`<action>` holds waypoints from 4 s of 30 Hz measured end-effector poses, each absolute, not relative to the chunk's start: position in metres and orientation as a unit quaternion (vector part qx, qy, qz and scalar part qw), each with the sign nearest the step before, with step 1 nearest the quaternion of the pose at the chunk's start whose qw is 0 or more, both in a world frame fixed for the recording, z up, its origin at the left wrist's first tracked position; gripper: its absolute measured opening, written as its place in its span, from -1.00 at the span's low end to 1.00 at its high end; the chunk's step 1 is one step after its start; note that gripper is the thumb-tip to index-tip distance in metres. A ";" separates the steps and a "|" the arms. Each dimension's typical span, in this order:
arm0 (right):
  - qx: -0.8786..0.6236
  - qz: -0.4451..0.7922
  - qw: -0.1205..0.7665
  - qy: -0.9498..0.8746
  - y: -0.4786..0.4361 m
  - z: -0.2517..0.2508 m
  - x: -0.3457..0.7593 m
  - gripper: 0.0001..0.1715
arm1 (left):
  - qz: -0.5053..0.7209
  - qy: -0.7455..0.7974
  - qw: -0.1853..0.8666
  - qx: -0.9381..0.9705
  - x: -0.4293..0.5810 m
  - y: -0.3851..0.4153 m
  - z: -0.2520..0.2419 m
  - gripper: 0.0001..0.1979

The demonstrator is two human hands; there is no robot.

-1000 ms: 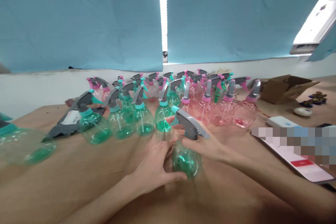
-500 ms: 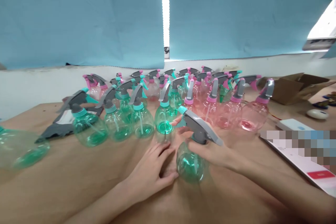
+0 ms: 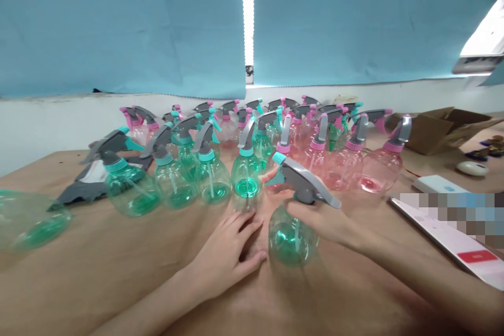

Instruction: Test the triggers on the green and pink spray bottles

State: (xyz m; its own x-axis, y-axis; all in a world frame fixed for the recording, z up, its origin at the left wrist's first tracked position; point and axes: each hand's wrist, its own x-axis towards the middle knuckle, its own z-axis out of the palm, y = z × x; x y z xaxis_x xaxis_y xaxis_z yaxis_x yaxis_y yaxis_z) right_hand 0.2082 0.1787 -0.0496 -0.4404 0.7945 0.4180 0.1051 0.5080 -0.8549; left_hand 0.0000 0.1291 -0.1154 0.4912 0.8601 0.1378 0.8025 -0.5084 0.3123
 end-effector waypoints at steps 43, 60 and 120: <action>-0.298 0.398 0.419 -0.760 0.181 -0.051 0.211 -0.45 | 0.152 0.471 0.099 0.864 0.001 0.131 -0.119 -0.50; -0.292 0.418 0.422 -0.749 0.181 -0.047 0.211 -0.53 | 0.126 0.480 0.095 0.863 0.001 0.131 -0.119 -0.49; -0.290 0.393 0.450 -0.748 0.181 -0.052 0.210 -0.68 | 0.146 0.471 0.085 0.866 0.000 0.130 -0.120 -0.51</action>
State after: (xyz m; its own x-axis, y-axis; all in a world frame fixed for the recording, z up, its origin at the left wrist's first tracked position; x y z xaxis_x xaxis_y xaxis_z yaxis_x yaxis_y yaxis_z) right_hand 0.2105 0.1811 -0.0516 -0.4278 0.7870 0.4446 0.0799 0.5229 -0.8487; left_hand -0.0005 0.1303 -0.1204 0.5147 0.8399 0.1725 0.7902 -0.5427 0.2848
